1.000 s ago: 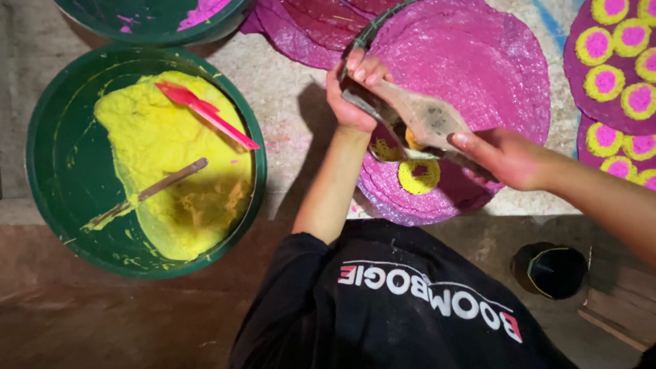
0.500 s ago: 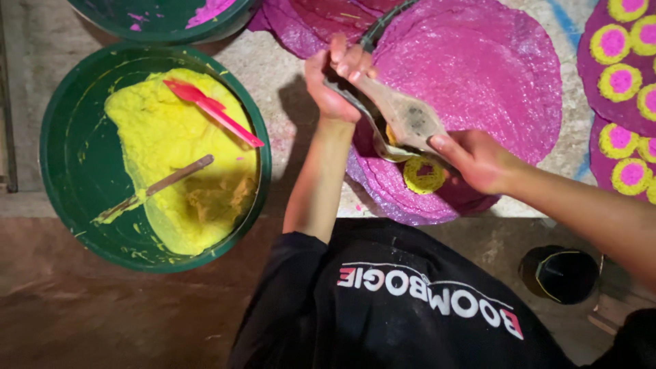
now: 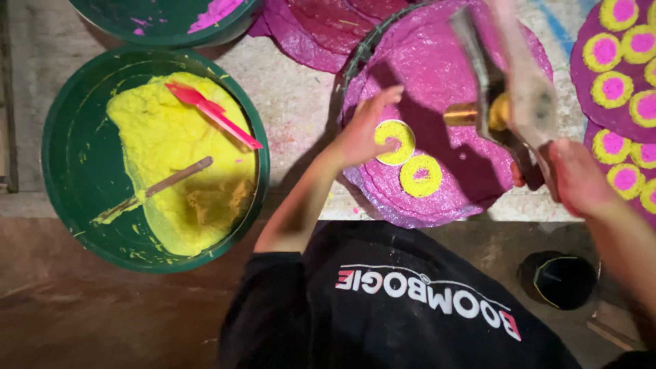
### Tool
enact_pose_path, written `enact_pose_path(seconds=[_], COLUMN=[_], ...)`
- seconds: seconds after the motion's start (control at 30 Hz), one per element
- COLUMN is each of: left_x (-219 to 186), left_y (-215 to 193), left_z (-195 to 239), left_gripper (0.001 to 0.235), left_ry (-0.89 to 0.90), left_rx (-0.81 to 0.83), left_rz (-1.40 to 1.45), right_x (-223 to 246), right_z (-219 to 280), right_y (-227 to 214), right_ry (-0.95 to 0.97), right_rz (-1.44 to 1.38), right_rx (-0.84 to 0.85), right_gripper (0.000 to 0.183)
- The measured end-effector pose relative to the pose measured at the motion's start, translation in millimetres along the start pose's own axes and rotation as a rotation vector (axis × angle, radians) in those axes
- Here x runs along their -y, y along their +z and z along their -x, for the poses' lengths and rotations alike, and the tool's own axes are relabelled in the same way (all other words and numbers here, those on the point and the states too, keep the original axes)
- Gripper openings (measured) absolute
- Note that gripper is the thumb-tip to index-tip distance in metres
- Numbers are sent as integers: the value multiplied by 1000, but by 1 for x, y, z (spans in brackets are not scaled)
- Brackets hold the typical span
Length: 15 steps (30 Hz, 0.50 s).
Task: The person uses a handheld plunger tool to scoop yellow paste and press it into circular molds on a pink sheet, creating yellow ring shapes. They repeatedly reload the tool from a green bowl and place the formed rings onto the sheet.
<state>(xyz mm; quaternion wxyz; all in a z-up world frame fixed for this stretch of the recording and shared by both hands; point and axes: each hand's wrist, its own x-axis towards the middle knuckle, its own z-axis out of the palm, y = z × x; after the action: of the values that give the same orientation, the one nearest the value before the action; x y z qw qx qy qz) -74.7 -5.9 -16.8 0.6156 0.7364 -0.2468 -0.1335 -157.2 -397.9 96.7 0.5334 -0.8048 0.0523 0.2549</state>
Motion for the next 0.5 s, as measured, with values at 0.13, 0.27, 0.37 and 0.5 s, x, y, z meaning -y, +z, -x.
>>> enact_pose_path(seconds=[0.13,0.27,0.37,0.5], left_x=[-25,-39,-42,-25], left_y=[10,9,2,-7], left_z=[26,23,8,-30], left_gripper=[119,118,120,119], left_ry=[-51,-65,-145,-150], left_rx=[104,102,127,78], left_rz=[-465,-542,-501,-471], right_x=[-11,-14,-25,-42], right_z=[18,39,50,58], right_y=[35,67,77,77], right_ry=[-158,-153,-175,-190], right_rz=[-456,-649,-760,-917], right_rx=[-8,-122,-163,-199], right_gripper=[86,101,100,91])
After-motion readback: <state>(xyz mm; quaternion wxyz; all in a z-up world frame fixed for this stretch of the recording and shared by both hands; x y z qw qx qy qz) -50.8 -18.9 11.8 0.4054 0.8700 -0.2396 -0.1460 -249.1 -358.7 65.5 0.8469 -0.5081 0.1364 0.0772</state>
